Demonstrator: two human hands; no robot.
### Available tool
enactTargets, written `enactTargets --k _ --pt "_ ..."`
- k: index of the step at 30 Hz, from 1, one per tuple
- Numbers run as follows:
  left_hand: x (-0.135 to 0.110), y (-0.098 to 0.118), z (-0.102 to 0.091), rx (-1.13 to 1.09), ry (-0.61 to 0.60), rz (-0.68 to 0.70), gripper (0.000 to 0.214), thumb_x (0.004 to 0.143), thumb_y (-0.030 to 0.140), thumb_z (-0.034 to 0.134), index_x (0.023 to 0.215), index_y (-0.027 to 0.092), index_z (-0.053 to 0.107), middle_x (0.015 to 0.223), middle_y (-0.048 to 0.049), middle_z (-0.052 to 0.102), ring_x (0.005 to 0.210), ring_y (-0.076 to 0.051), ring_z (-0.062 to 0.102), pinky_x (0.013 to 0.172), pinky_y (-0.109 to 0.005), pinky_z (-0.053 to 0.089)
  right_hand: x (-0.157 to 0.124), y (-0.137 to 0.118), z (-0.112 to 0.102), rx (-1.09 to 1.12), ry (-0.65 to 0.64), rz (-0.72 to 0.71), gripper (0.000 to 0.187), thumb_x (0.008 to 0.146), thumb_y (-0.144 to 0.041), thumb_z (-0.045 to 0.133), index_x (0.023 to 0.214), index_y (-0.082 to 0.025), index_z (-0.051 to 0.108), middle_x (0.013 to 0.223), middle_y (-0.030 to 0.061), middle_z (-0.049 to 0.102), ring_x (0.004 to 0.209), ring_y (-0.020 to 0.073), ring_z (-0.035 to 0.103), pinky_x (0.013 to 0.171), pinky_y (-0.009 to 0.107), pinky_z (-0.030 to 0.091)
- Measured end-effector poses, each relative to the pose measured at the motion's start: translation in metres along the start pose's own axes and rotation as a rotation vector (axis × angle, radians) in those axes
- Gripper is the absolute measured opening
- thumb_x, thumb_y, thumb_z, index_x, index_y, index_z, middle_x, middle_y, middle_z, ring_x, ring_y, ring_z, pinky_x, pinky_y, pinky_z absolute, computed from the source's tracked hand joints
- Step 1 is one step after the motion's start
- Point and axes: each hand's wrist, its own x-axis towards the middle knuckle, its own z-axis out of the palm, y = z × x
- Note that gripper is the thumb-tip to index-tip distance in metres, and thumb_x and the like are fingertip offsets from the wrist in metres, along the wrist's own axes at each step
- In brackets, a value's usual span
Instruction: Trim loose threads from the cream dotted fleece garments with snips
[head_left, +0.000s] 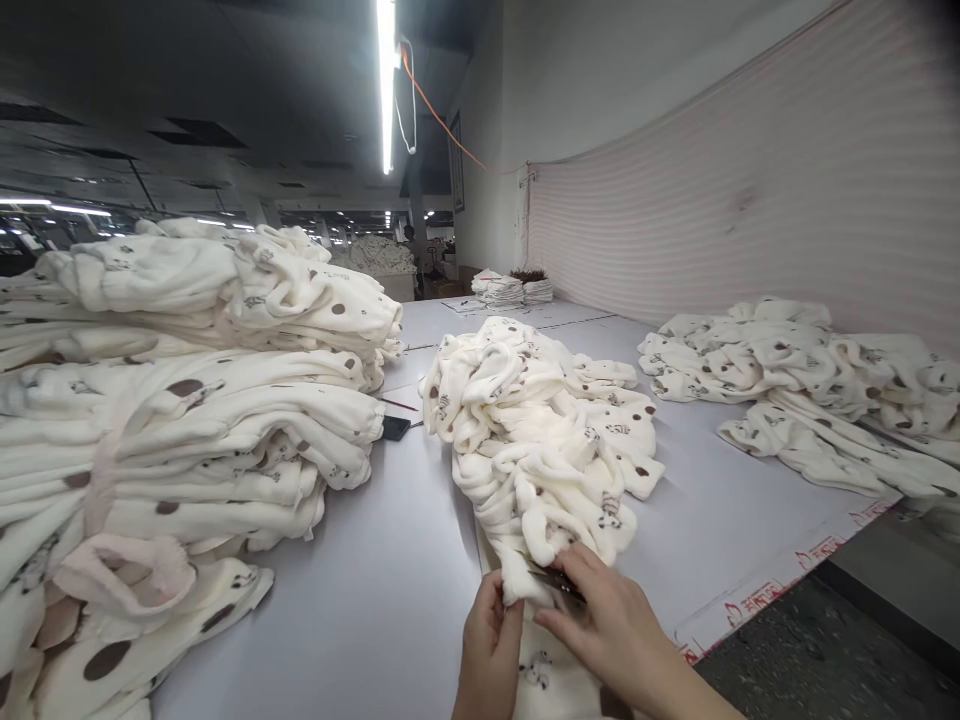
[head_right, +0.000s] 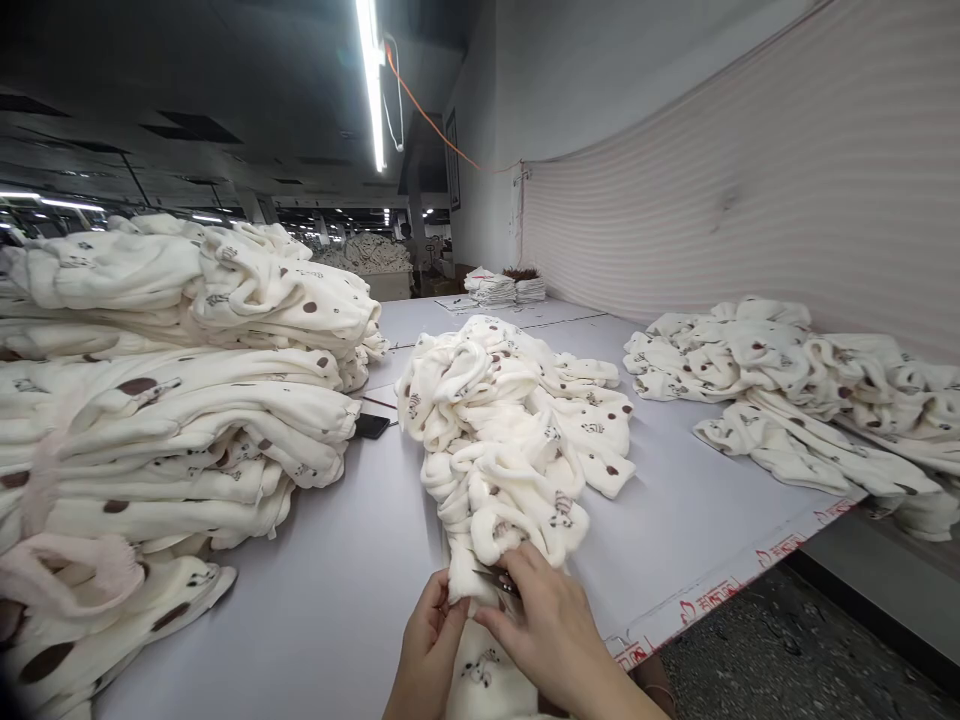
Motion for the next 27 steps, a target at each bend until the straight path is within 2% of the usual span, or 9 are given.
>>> enactTargets --k 3,5,9,12,15,18,21,24,27 --pt "0.0 0.0 0.002 -0.127 0.037 -0.044 0.033 0.078 0.037 0.064 0.107 0.022 0.06 0.113 -0.0079 0.063 0.107 -0.025 0.054 0.093 -0.035 0.04 0.006 0.008 0.004 -0.031 0.076 -0.005 0.013 0.076 -0.012 0.048 0.08 -0.023 0.054 0.082 0.0001 0.059 0.073 0.017 0.057 0.06 0.024 0.039" --pt "0.001 0.001 0.002 -0.202 0.04 -0.136 0.031 0.077 0.038 0.066 0.103 0.02 0.063 0.107 -0.0077 0.065 0.105 -0.026 0.055 0.092 -0.035 0.041 0.017 0.012 0.005 -0.022 0.156 -0.005 0.017 0.074 -0.008 0.044 0.077 -0.023 0.053 0.08 -0.0006 0.058 0.072 0.016 0.056 0.059 0.023 0.038" --pt "0.005 0.007 0.003 -0.414 -0.076 -0.283 0.021 0.08 0.036 0.062 0.086 0.017 0.067 0.097 -0.0082 0.068 0.1 -0.025 0.058 0.089 -0.035 0.042 0.04 0.015 0.006 -0.071 0.255 -0.016 0.017 0.073 -0.008 0.044 0.076 -0.022 0.052 0.079 -0.0009 0.058 0.069 0.0154 0.055 0.057 0.022 0.036" --pt "0.009 0.014 0.003 -0.538 -0.138 -0.27 0.022 0.085 0.033 0.056 0.093 0.016 0.068 0.104 -0.0088 0.067 0.104 -0.025 0.057 0.093 -0.036 0.04 0.042 0.014 0.006 -0.078 0.22 0.008 0.012 0.075 -0.011 0.046 0.074 -0.022 0.05 0.076 -0.0017 0.058 0.066 0.0152 0.054 0.055 0.023 0.034" --pt "0.013 0.018 0.002 -0.64 -0.192 -0.287 0.03 0.089 0.035 0.049 0.107 0.017 0.065 0.111 -0.0098 0.065 0.108 -0.026 0.056 0.096 -0.039 0.039 0.03 0.013 -0.002 0.021 0.122 0.023 0.009 0.082 -0.021 0.052 0.073 -0.022 0.051 0.076 -0.0022 0.059 0.069 0.0154 0.056 0.059 0.023 0.039" --pt "0.016 0.018 0.001 -0.704 -0.214 -0.315 0.035 0.091 0.035 0.044 0.115 0.018 0.062 0.116 -0.0098 0.064 0.111 -0.027 0.055 0.1 -0.042 0.035 0.014 0.01 -0.013 0.102 0.044 -0.056 0.006 0.084 -0.028 0.056 0.088 -0.025 0.058 0.088 -0.0005 0.062 0.079 0.0164 0.059 0.066 0.024 0.044" --pt "0.017 0.017 0.0 -0.699 -0.227 -0.334 0.04 0.093 0.04 0.039 0.116 0.017 0.062 0.12 -0.0101 0.063 0.116 -0.028 0.051 0.103 -0.042 0.032 0.003 0.003 -0.016 0.002 0.058 -0.133 0.019 0.086 -0.028 0.053 0.104 -0.026 0.059 0.097 0.0029 0.063 0.084 0.0195 0.06 0.07 0.028 0.045" --pt "0.017 0.016 -0.002 -0.629 -0.219 -0.313 0.044 0.093 0.043 0.037 0.118 0.016 0.061 0.121 -0.0099 0.062 0.12 -0.027 0.048 0.106 -0.04 0.029 -0.001 -0.005 -0.009 -0.145 0.112 -0.183 0.019 0.087 -0.024 0.049 0.101 -0.025 0.063 0.092 0.0046 0.064 0.081 0.0218 0.061 0.069 0.031 0.044" --pt "0.015 0.016 -0.002 -0.594 -0.206 -0.297 0.044 0.093 0.043 0.036 0.118 0.017 0.061 0.12 -0.0095 0.063 0.121 -0.027 0.047 0.105 -0.04 0.03 0.0 -0.008 -0.001 -0.169 0.119 -0.191 0.02 0.089 -0.023 0.046 0.097 -0.026 0.064 0.087 0.0035 0.065 0.076 0.0204 0.061 0.066 0.03 0.043"
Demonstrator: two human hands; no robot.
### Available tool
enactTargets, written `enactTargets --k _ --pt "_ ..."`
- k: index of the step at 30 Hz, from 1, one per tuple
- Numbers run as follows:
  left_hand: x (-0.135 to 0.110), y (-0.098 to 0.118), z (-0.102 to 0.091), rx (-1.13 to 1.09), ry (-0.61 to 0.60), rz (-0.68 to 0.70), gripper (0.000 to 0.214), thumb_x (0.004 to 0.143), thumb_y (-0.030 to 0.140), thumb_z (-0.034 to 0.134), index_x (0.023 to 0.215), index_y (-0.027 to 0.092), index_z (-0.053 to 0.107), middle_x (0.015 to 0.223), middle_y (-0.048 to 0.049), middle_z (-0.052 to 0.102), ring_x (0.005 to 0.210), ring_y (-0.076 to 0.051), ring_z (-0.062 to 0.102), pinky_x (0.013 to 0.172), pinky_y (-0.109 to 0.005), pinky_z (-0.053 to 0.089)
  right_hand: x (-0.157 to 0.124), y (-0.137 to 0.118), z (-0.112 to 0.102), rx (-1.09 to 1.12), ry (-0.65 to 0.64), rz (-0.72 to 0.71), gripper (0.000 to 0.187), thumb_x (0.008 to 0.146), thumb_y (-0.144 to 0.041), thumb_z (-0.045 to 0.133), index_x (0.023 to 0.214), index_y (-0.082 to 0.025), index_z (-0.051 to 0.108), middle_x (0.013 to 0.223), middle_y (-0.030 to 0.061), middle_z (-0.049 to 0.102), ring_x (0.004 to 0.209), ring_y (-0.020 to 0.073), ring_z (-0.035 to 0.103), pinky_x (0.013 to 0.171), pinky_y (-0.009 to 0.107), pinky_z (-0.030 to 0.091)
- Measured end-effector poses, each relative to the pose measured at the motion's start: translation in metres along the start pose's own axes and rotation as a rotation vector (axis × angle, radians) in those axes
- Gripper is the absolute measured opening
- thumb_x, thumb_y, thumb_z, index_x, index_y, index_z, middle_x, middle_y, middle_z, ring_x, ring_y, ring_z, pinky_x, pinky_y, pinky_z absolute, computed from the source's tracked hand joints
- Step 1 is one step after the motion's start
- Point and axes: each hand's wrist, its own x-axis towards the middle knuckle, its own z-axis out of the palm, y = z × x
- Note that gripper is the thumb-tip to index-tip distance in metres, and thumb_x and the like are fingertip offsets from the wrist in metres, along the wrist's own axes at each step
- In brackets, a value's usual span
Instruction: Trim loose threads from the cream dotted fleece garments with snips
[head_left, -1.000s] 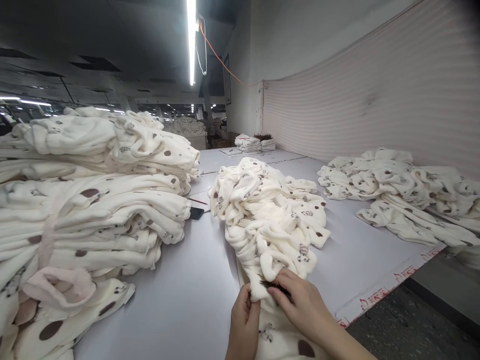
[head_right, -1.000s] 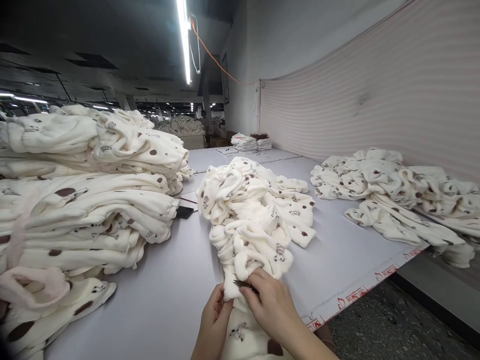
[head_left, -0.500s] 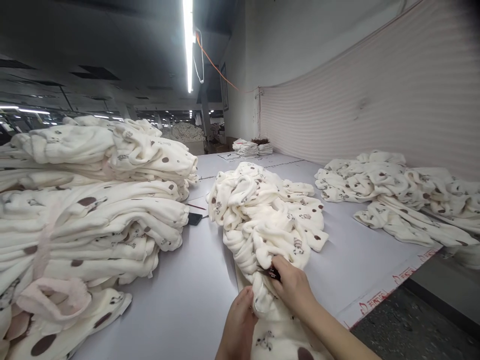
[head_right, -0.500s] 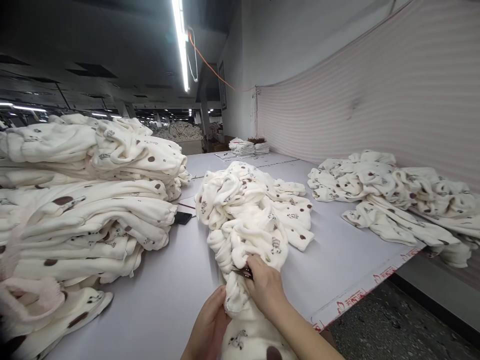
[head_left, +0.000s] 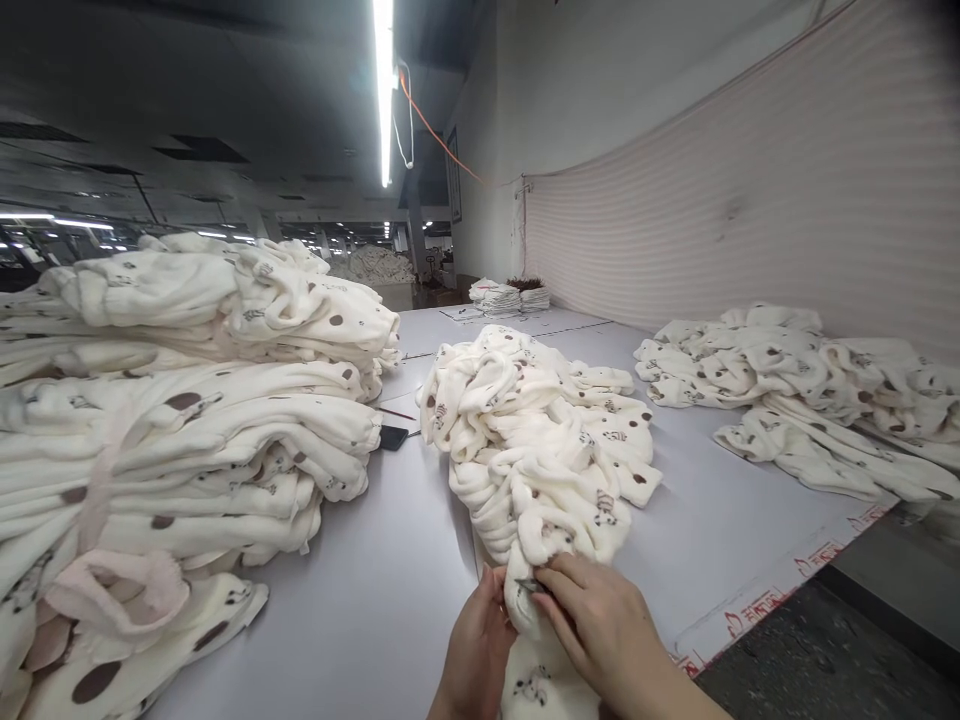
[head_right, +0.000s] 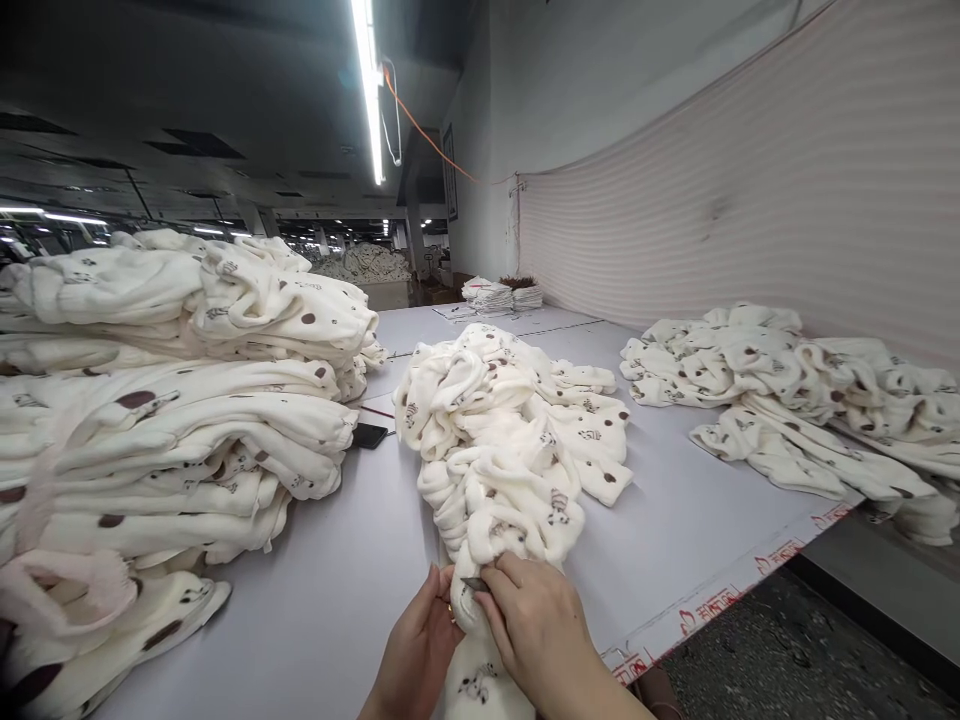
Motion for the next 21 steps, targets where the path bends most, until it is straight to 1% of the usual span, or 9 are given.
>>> enactTargets --k 3,6,9,12,15,17,21 --pt "-0.001 0.001 0.003 -0.015 0.008 0.017 0.04 0.093 0.04 0.04 0.118 0.017 0.061 0.118 -0.0095 0.064 0.118 -0.026 0.049 0.103 -0.04 0.033 0.004 0.002 0.001 0.039 -0.038 0.029 0.018 0.088 -0.025 0.048 0.096 -0.027 0.064 0.088 0.002 0.065 0.077 0.0198 0.061 0.066 0.029 0.042" --pt "0.001 0.003 0.007 -0.037 0.03 0.032 0.033 0.09 0.033 0.05 0.117 0.018 0.061 0.116 -0.0088 0.065 0.112 -0.026 0.055 0.099 -0.038 0.037 0.012 0.011 -0.006 0.108 -0.043 0.109 0.016 0.089 -0.028 0.048 0.09 -0.025 0.064 0.089 0.0014 0.064 0.08 0.0191 0.061 0.066 0.027 0.042" --pt "0.004 0.005 0.009 -0.055 0.055 -0.011 0.029 0.088 0.031 0.054 0.111 0.017 0.064 0.11 -0.0095 0.067 0.103 -0.025 0.06 0.095 -0.038 0.04 0.018 0.02 -0.016 0.206 -0.056 0.16 0.012 0.088 -0.03 0.052 0.086 -0.025 0.063 0.089 -0.0002 0.064 0.08 0.0171 0.061 0.066 0.025 0.043" --pt "0.007 0.005 0.009 -0.091 0.062 -0.029 0.031 0.087 0.032 0.055 0.111 0.015 0.064 0.106 -0.0108 0.069 0.099 -0.026 0.062 0.092 -0.039 0.042 0.017 0.019 -0.019 0.235 -0.089 0.132 0.01 0.087 -0.03 0.054 0.086 -0.025 0.063 0.089 -0.0008 0.064 0.08 0.0168 0.06 0.066 0.024 0.042" --pt "0.008 0.004 0.008 -0.102 0.058 -0.018 0.032 0.086 0.032 0.056 0.112 0.014 0.064 0.105 -0.0115 0.069 0.098 -0.027 0.063 0.091 -0.039 0.043 0.014 0.012 -0.015 0.148 -0.093 0.095 0.012 0.087 -0.03 0.052 0.088 -0.025 0.063 0.091 0.0007 0.064 0.081 0.0187 0.06 0.066 0.026 0.041" --pt "0.007 0.004 0.007 -0.102 0.05 -0.012 0.032 0.086 0.031 0.055 0.112 0.014 0.064 0.107 -0.0118 0.069 0.098 -0.027 0.063 0.092 -0.039 0.043 0.014 0.009 -0.012 0.096 -0.094 0.099 0.015 0.089 -0.028 0.049 0.086 -0.024 0.063 0.089 0.0012 0.064 0.08 0.019 0.06 0.065 0.026 0.04" --pt "0.006 0.006 0.005 -0.107 0.018 -0.035 0.033 0.089 0.031 0.051 0.115 0.014 0.062 0.109 -0.0121 0.068 0.099 -0.026 0.063 0.093 -0.039 0.043 0.021 0.012 -0.011 0.168 -0.104 0.13 0.018 0.089 -0.029 0.049 0.076 -0.023 0.061 0.083 -0.001 0.063 0.076 0.0163 0.059 0.061 0.024 0.038"
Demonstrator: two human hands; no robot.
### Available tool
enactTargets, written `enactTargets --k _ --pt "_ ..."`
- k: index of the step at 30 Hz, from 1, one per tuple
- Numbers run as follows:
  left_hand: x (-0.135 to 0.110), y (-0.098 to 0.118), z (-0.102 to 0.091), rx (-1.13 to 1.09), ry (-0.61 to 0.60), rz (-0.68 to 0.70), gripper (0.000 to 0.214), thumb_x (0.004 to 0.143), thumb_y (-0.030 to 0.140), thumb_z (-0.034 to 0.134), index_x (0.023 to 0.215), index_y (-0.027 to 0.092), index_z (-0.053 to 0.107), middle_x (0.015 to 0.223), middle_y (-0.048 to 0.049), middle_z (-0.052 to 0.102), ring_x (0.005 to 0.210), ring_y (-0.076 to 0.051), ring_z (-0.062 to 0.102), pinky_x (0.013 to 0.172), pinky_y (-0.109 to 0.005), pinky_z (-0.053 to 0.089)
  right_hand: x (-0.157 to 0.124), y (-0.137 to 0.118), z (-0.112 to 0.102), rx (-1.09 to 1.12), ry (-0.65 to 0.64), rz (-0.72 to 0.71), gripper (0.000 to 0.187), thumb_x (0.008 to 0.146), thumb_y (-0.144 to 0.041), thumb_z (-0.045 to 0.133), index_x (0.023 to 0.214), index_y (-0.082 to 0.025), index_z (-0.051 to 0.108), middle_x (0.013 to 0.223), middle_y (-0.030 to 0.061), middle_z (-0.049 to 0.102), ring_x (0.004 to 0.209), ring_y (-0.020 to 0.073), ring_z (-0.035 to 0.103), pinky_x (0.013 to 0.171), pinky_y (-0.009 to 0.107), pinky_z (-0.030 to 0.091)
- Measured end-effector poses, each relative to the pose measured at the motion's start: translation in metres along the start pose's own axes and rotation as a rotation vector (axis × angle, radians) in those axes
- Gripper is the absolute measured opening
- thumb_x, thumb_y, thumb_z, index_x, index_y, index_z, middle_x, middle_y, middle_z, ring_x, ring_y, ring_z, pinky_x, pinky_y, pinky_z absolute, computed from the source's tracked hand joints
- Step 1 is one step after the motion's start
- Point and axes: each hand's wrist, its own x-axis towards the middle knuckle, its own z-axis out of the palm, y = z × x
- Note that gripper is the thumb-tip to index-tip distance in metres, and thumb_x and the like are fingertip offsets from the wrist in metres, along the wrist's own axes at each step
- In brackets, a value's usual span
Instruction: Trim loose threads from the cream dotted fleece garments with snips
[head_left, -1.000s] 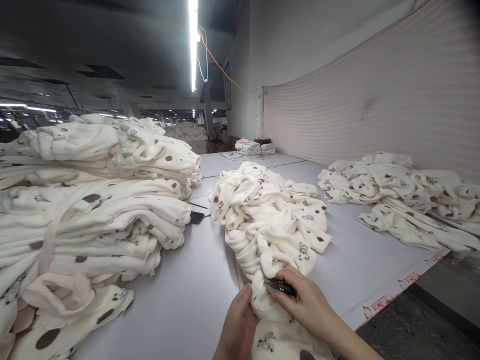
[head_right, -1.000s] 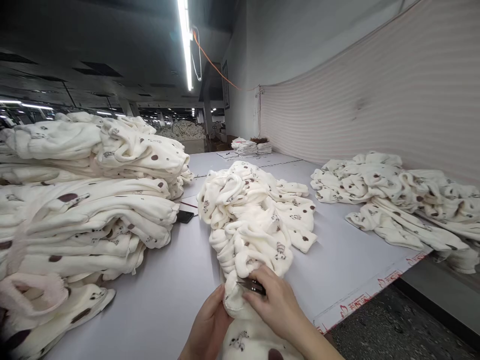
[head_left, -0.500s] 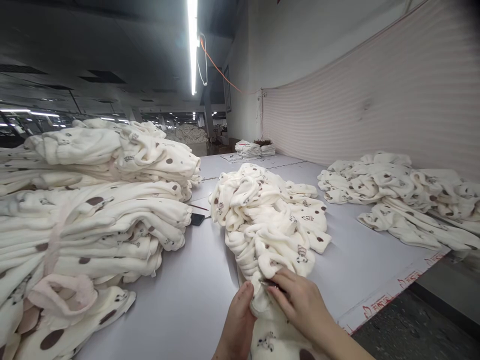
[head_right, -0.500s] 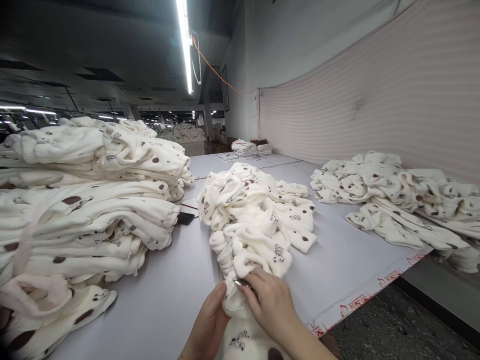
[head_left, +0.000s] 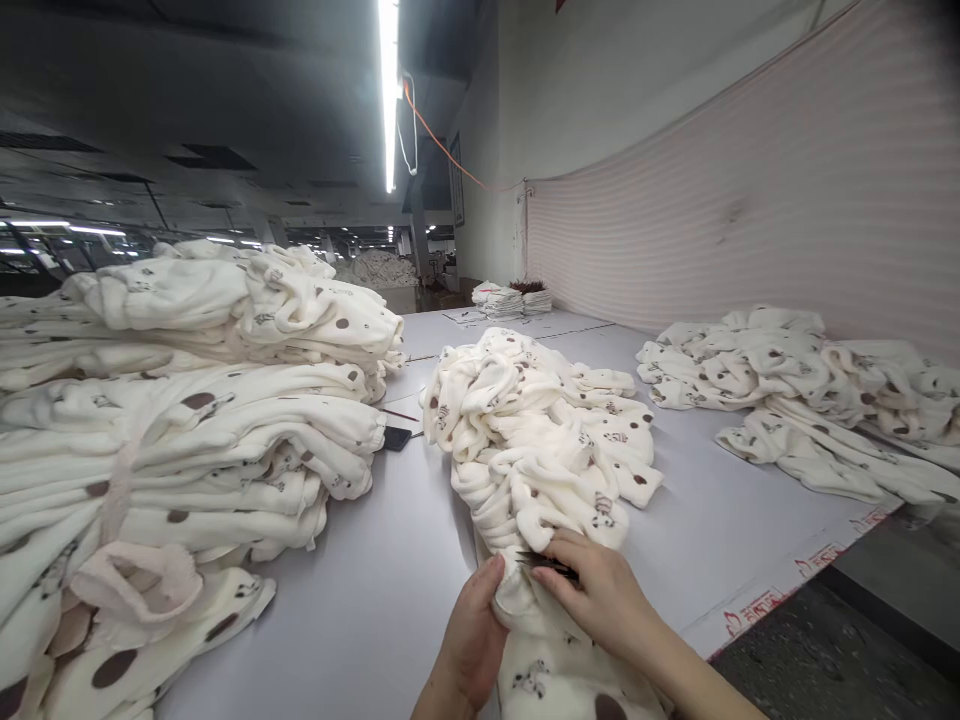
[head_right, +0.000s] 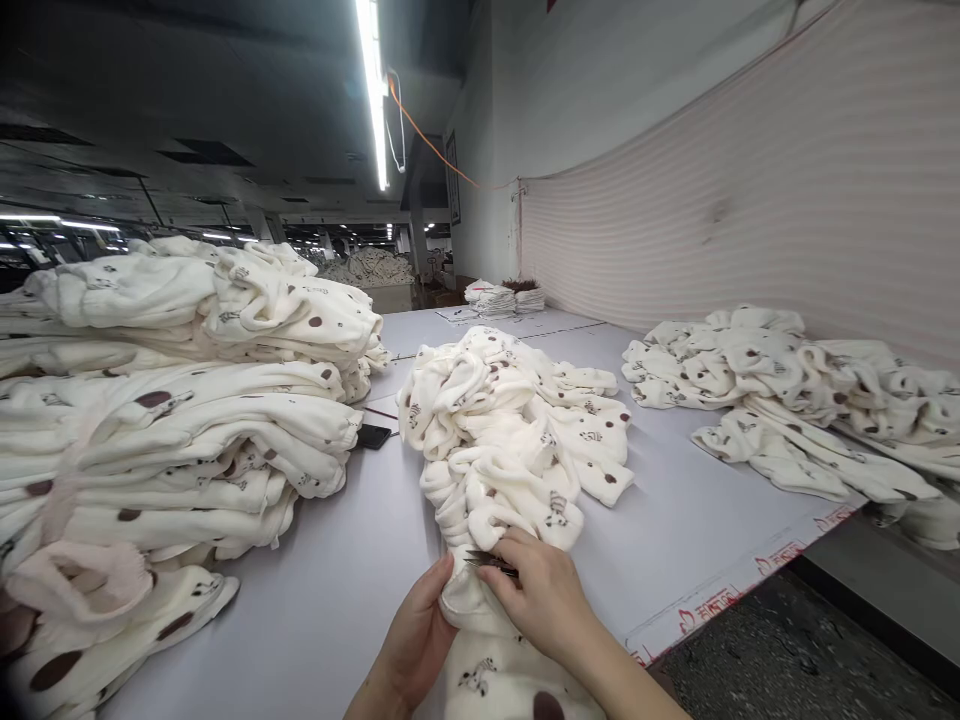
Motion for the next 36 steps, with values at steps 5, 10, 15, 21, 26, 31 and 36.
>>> enactTargets --k 5,10,15,21,26,31,36 --pt "0.005 0.007 -0.002 0.019 0.007 -0.038 0.035 0.089 0.033 0.052 0.118 0.014 0.06 0.109 -0.0122 0.068 0.101 -0.026 0.062 0.092 -0.038 0.044 0.0 0.008 -0.003 0.058 0.043 0.066 0.018 0.087 -0.033 0.049 0.076 -0.022 0.058 0.08 -0.0009 0.061 0.074 0.0163 0.057 0.063 0.025 0.038" --pt "0.011 0.01 -0.003 0.063 0.031 -0.046 0.031 0.087 0.037 0.054 0.109 0.017 0.062 0.102 -0.0101 0.069 0.096 -0.024 0.062 0.085 -0.035 0.045 -0.016 0.018 0.015 0.052 0.062 0.036 0.02 0.075 -0.027 0.06 0.095 -0.022 0.057 0.092 0.0025 0.062 0.082 0.0203 0.057 0.068 0.028 0.038" --pt "0.015 0.015 -0.002 0.433 0.067 0.04 0.022 0.08 0.038 0.063 0.089 0.019 0.063 0.088 -0.0043 0.068 0.078 -0.018 0.059 0.069 -0.027 0.044 -0.007 0.047 0.01 0.328 0.034 0.087 0.01 0.075 -0.017 0.051 0.078 -0.019 0.061 0.081 0.0016 0.062 0.078 0.0187 0.055 0.07 0.028 0.039" --pt "0.035 0.005 -0.005 0.578 0.131 0.142 0.018 0.071 0.033 0.071 0.074 0.019 0.061 0.074 0.0018 0.062 0.072 -0.015 0.053 0.067 -0.024 0.039 0.004 0.07 -0.01 0.477 -0.055 0.105 0.021 0.083 -0.032 0.051 0.071 -0.016 0.059 0.067 -0.0015 0.058 0.066 0.015 0.054 0.061 0.025 0.042" --pt "0.036 -0.003 -0.012 0.559 0.072 0.085 0.02 0.076 0.035 0.066 0.088 0.02 0.063 0.091 -0.0025 0.066 0.087 -0.02 0.057 0.081 -0.032 0.042 -0.017 0.068 -0.008 0.442 0.035 0.164 0.019 0.085 -0.033 0.05 0.082 -0.018 0.061 0.079 0.0017 0.062 0.076 0.0187 0.056 0.07 0.03 0.043" --pt "0.031 -0.001 -0.019 0.518 0.047 0.01 0.024 0.074 0.032 0.067 0.094 0.019 0.065 0.096 -0.0053 0.068 0.094 -0.023 0.059 0.088 -0.037 0.042 -0.059 0.031 0.01 0.369 -0.02 0.157 0.02 0.086 -0.025 0.046 0.103 -0.023 0.058 0.089 0.003 0.065 0.083 0.0193 0.06 0.075 0.03 0.045" --pt "0.007 0.005 -0.034 0.56 0.187 0.096 0.028 0.074 0.036 0.067 0.097 0.02 0.065 0.098 -0.0044 0.068 0.095 -0.021 0.059 0.085 -0.031 0.043 -0.072 0.01 0.042 0.128 -0.273 -0.035 0.041 0.066 -0.005 0.051 0.098 -0.027 0.063 0.102 0.0014 0.062 0.086 0.0179 0.06 0.075 0.025 0.044"
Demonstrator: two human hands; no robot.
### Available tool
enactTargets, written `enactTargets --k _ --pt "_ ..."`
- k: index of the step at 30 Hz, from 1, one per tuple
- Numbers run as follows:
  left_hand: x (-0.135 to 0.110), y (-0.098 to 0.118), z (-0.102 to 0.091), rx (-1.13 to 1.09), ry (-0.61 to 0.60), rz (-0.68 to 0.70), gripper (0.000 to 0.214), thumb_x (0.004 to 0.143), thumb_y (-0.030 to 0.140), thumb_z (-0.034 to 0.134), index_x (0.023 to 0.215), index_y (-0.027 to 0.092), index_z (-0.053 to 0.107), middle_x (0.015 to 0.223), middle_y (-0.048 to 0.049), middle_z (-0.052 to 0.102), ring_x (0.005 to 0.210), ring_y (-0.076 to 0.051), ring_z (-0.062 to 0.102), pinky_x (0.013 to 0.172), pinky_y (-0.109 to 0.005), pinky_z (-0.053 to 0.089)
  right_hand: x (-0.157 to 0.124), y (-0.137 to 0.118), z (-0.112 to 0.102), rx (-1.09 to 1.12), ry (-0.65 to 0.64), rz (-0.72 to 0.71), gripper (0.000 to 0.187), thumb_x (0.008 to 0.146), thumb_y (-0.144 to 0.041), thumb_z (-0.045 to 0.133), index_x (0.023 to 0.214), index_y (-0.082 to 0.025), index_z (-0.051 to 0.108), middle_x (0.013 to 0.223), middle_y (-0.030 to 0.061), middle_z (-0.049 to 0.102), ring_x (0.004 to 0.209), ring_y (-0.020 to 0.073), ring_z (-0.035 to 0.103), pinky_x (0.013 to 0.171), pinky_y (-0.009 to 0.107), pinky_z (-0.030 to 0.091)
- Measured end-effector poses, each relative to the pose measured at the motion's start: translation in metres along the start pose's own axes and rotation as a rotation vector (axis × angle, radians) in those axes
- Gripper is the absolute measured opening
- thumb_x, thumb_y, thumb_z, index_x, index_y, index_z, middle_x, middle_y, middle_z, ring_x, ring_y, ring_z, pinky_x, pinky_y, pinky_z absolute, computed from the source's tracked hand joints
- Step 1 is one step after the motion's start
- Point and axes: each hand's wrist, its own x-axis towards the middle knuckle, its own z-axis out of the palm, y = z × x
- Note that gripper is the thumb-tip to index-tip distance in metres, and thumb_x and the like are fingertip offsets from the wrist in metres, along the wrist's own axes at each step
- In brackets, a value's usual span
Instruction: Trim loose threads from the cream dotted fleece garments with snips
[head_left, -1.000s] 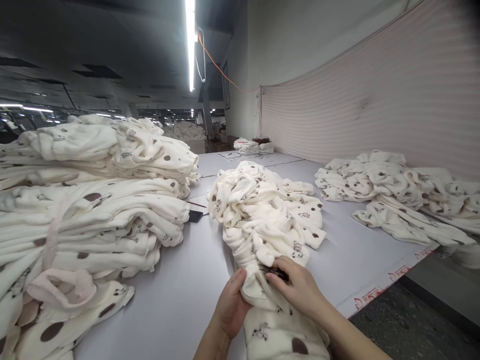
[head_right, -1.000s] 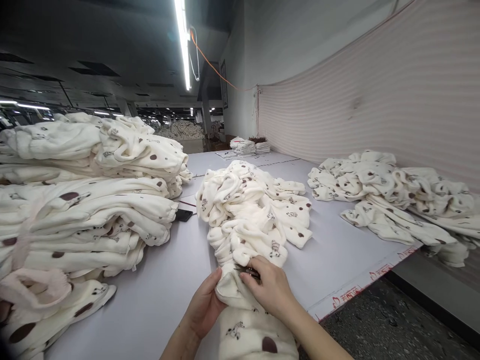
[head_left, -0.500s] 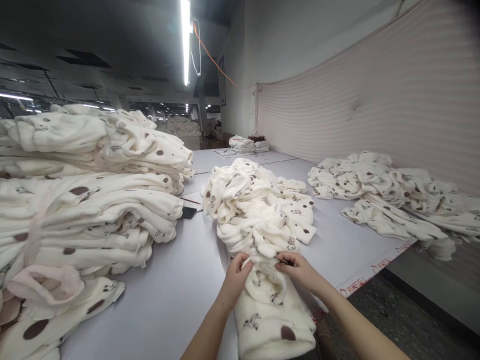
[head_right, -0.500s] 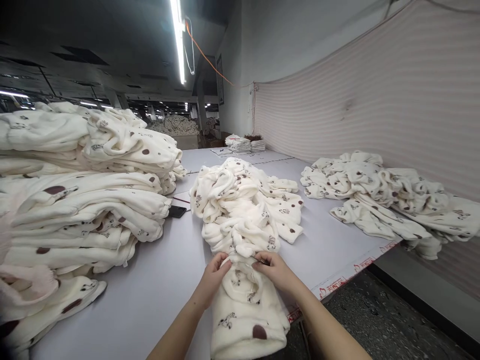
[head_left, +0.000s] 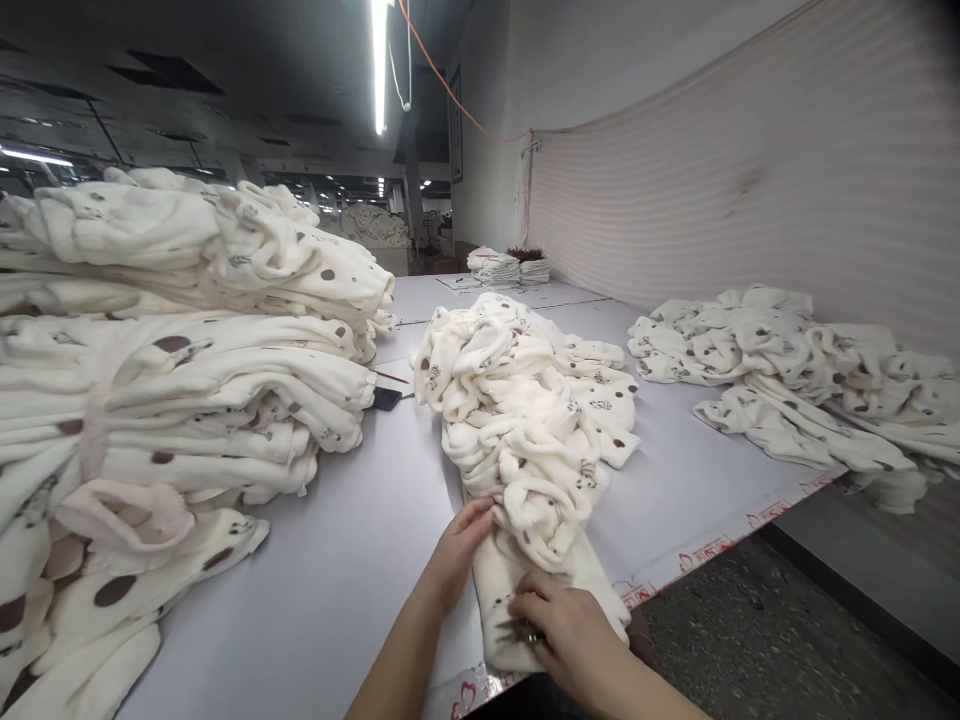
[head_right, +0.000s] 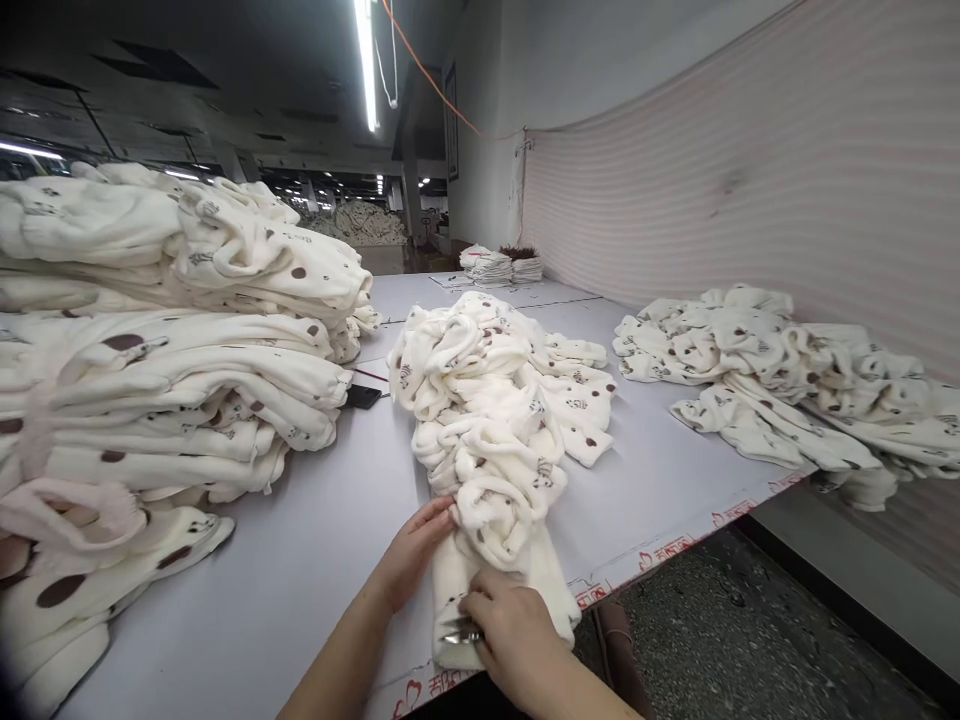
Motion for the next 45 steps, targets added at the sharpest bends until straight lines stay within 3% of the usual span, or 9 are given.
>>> enactTargets --k 3,6,10,16,23,27,33,41,45 --pt "-0.032 -0.014 -0.015 0.085 0.198 0.042 0.019 0.074 0.038 0.068 0.078 0.02 0.063 0.075 0.0011 0.065 0.073 -0.014 0.059 0.063 -0.022 0.042 0.008 0.008 0.0 0.099 0.085 0.061 0.027 0.07 -0.005 0.046 0.084 -0.022 0.061 0.09 0.0013 0.061 0.083 0.017 0.059 0.073 0.025 0.043" --pt "-0.062 -0.041 -0.007 0.206 0.175 -0.04 0.025 0.073 0.043 0.067 0.071 0.019 0.062 0.062 -0.0002 0.062 0.051 -0.014 0.053 0.044 -0.022 0.032 0.012 0.014 -0.008 0.316 0.161 0.053 0.009 0.08 -0.016 0.047 0.076 -0.02 0.054 0.079 0.0004 0.058 0.077 0.0166 0.056 0.07 0.025 0.043" --pt "-0.07 -0.064 0.032 0.126 0.087 0.078 0.029 0.069 0.037 0.071 0.091 0.019 0.064 0.077 -0.0041 0.066 0.065 -0.017 0.056 0.061 -0.026 0.042 0.01 0.015 -0.015 0.358 0.197 0.042 0.007 0.081 -0.017 0.045 0.077 -0.021 0.05 0.072 -0.0014 0.054 0.069 0.0154 0.052 0.062 0.024 0.041" --pt "-0.058 -0.055 0.048 0.03 0.272 0.195 0.018 0.078 0.037 0.062 0.087 0.022 0.056 0.077 -0.0004 0.059 0.065 -0.015 0.049 0.061 -0.024 0.039 -0.004 0.016 -0.026 -0.137 0.16 0.07 0.027 0.067 -0.004 0.043 0.083 -0.023 0.053 0.081 -0.0005 0.058 0.067 0.0153 0.053 0.06 0.024 0.038" --pt "-0.062 -0.053 0.048 0.076 0.293 0.243 0.02 0.078 0.039 0.062 0.087 0.023 0.055 0.081 -0.0013 0.061 0.068 -0.017 0.051 0.06 -0.024 0.038 -0.001 -0.005 -0.046 0.094 0.123 0.115 0.019 0.081 -0.027 0.056 0.099 -0.03 0.062 0.097 -0.0013 0.064 0.087 0.0169 0.062 0.073 0.024 0.046" --pt "-0.062 -0.049 0.051 -0.006 0.305 0.236 0.021 0.074 0.038 0.067 0.084 0.023 0.057 0.08 -0.0006 0.061 0.068 -0.016 0.052 0.061 -0.024 0.039 0.005 -0.009 -0.044 -0.015 0.168 0.102 0.02 0.088 -0.031 0.048 0.097 -0.03 0.066 0.093 0.0003 0.066 0.082 0.0193 0.064 0.068 0.027 0.047" --pt "-0.06 -0.042 0.048 -0.102 0.251 0.18 0.028 0.072 0.036 0.071 0.093 0.022 0.06 0.092 -0.0039 0.065 0.078 -0.019 0.058 0.072 -0.027 0.044 -0.003 0.004 -0.034 -0.011 0.203 0.135 0.026 0.082 -0.027 0.055 0.107 -0.029 0.06 0.098 0.0011 0.065 0.087 0.0196 0.063 0.071 0.027 0.048" --pt "-0.052 -0.035 0.046 -0.257 0.006 -0.064 0.021 0.08 0.037 0.063 0.086 0.017 0.067 0.088 -0.0053 0.069 0.089 -0.022 0.06 0.075 -0.029 0.044 0.029 0.02 -0.032 -0.154 0.478 0.115 0.026 0.073 -0.01 0.044 0.093 -0.022 0.056 0.088 0.0021 0.067 0.077 0.0187 0.062 0.065 0.026 0.043" --pt "-0.049 -0.028 0.048 -0.435 -0.026 -0.081 0.018 0.083 0.03 0.06 0.09 0.017 0.069 0.096 -0.0059 0.069 0.1 -0.023 0.058 0.086 -0.031 0.042 0.034 0.02 -0.038 -0.058 0.453 0.204 0.014 0.074 -0.014 0.047 0.083 -0.023 0.053 0.076 -0.0014 0.064 0.068 0.0173 0.06 0.061 0.025 0.042"
